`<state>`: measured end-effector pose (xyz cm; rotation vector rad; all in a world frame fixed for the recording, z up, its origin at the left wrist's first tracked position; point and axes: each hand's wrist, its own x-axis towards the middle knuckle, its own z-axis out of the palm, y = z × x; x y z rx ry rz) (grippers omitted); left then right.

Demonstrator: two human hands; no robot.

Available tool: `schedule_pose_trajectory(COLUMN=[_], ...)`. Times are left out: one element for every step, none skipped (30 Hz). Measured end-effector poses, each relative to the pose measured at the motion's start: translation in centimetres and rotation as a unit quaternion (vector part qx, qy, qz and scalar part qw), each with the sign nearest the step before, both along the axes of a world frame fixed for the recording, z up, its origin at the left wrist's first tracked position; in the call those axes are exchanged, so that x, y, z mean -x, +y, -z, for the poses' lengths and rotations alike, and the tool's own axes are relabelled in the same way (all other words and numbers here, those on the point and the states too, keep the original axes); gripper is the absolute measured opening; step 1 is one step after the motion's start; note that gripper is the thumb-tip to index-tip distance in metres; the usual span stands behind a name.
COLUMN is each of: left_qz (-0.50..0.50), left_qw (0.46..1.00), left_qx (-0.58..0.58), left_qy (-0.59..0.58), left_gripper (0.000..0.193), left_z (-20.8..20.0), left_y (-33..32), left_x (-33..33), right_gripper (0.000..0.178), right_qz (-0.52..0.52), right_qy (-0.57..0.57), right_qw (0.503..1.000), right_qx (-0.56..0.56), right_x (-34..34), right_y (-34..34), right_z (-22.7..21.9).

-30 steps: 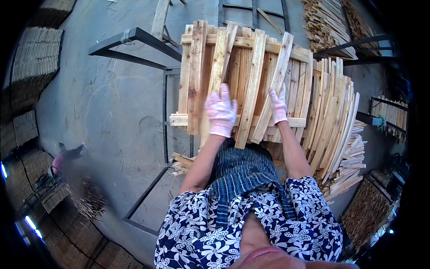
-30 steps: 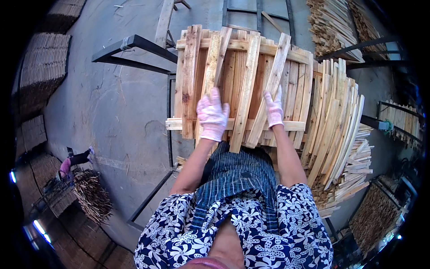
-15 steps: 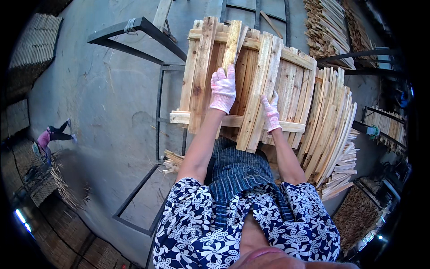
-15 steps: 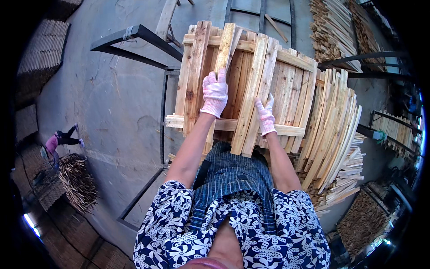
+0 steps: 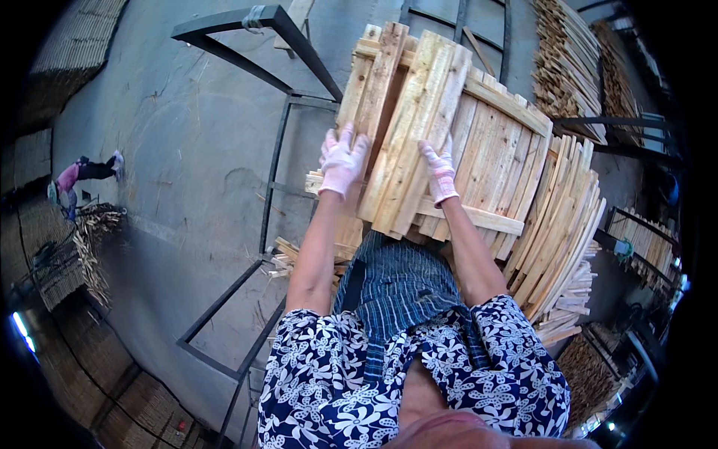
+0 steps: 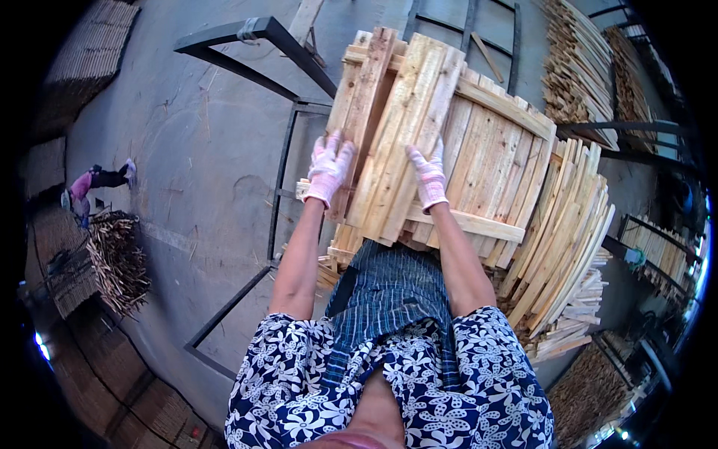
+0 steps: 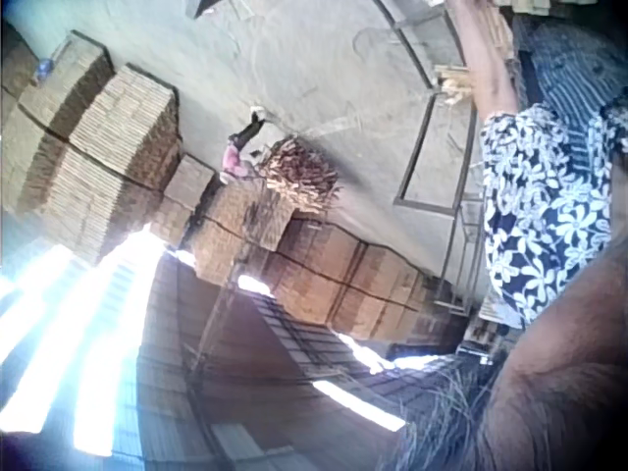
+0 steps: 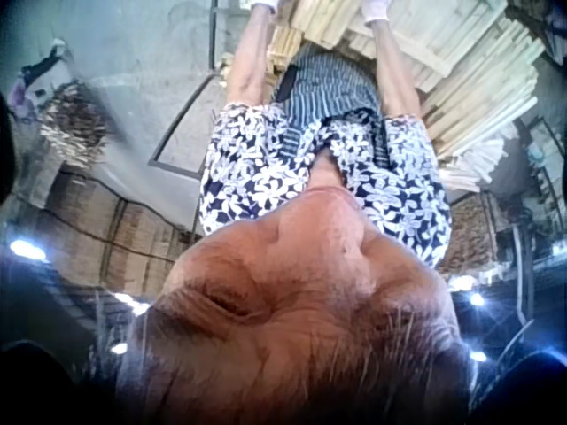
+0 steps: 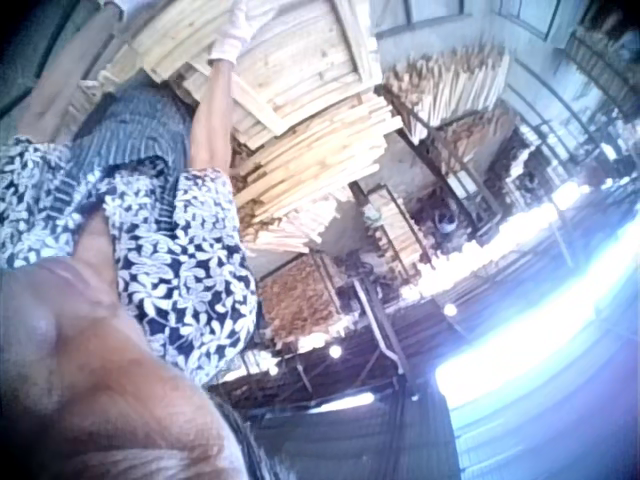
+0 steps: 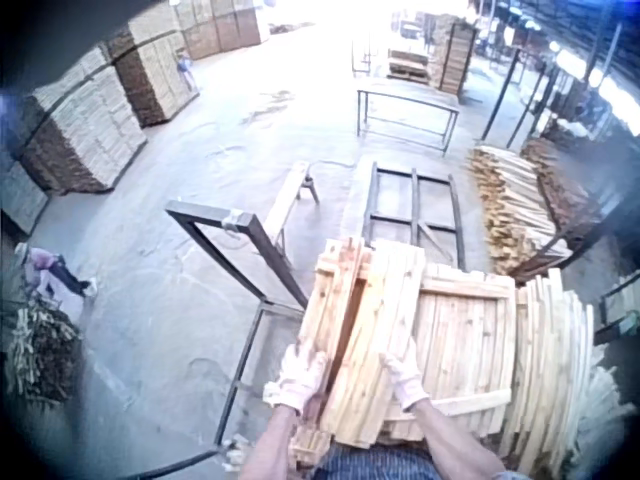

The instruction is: The person repeatedly picks up small wooden planks from a pile and places them onto a growing stack on a metal rack. They wear gloves and handle the planks one at a time or in small groups, aligning them as they build the stack higher.

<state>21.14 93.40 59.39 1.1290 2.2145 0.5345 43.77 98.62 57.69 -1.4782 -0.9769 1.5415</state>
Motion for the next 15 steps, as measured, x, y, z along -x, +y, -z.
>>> schedule_pose_trajectory(left_qz=[0.031,0.035,0.010,-0.007,-0.031,-0.020,-0.010,-0.007,-0.005,0.007,0.002,0.001,0.007,0.004,0.003], left_qw=[0.996,0.994,0.992,0.985,0.975,0.981,0.982,0.982,0.982,0.985,0.987,0.987,0.986,0.991,0.992], left_qx=[0.069,0.046,0.033,0.018,-0.005,0.037,0.059,0.083,0.108,0.096,0.092,0.103,0.118,0.098,0.094], left_qy=[-0.042,-0.089,-0.124,-0.174,-0.219,-0.190,-0.180,-0.167,-0.153,-0.141,-0.130,-0.120,-0.114,-0.090,-0.083], left_gripper=[0.068,0.070,0.071,0.072,0.073,0.077,0.077,0.077,0.078,0.078,0.078,0.078,0.079,0.078,0.076], left_z=[0.4,0.6,0.7,0.4,0.1,-0.4,-1.0,-1.6,-2.1,-2.6,-3.0,-3.2,-3.3,-3.3,-3.0], left_y=[-0.2,0.0,-0.1,0.0,0.2,0.3,0.5,0.5,0.6,0.5,0.5,0.4,0.3,0.1,0.0], left_x=[0.8,1.9,2.7,3.4,4.0,4.4,4.6,4.7,4.5,4.3,4.0,3.7,3.3,3.2,2.9], right_gripper=[0.100,0.101,0.102,0.104,0.104,0.105,0.105,0.105,0.105,0.104,0.104,0.103,0.103,0.102,0.102], right_qz=[-0.018,-0.033,-0.040,-0.039,-0.031,-0.022,-0.026,-0.025,-0.023,-0.016,0.017,0.018,0.013,0.027,0.021], right_qy=[0.006,0.007,0.001,0.013,0.025,0.034,0.044,0.023,0.027,0.029,0.018,0.005,0.008,0.005,0.009], right_qw=[1.000,0.999,0.999,0.999,0.999,0.999,0.998,0.999,0.999,0.999,0.999,1.000,1.000,1.000,1.000], right_qx=[-0.009,-0.017,-0.020,0.000,0.011,0.021,0.027,0.025,0.030,0.030,0.033,0.016,0.015,0.011,0.005], right_x=[1.8,3.4,4.7,5.8,6.8,7.5,7.9,8.3,8.4,8.5,8.4,8.4,8.4,8.4,8.3], right_y=[0.5,0.9,0.6,0.5,0.6,0.6,0.5,0.5,0.3,0.1,-0.1,-0.5,-0.9,-1.3,-1.7], right_z=[0.0,-0.1,-0.3,-0.6,-0.7,-1.0,-1.2,-1.3,-1.3,-1.2,-1.0,-0.7,-0.3,0.1,0.5])
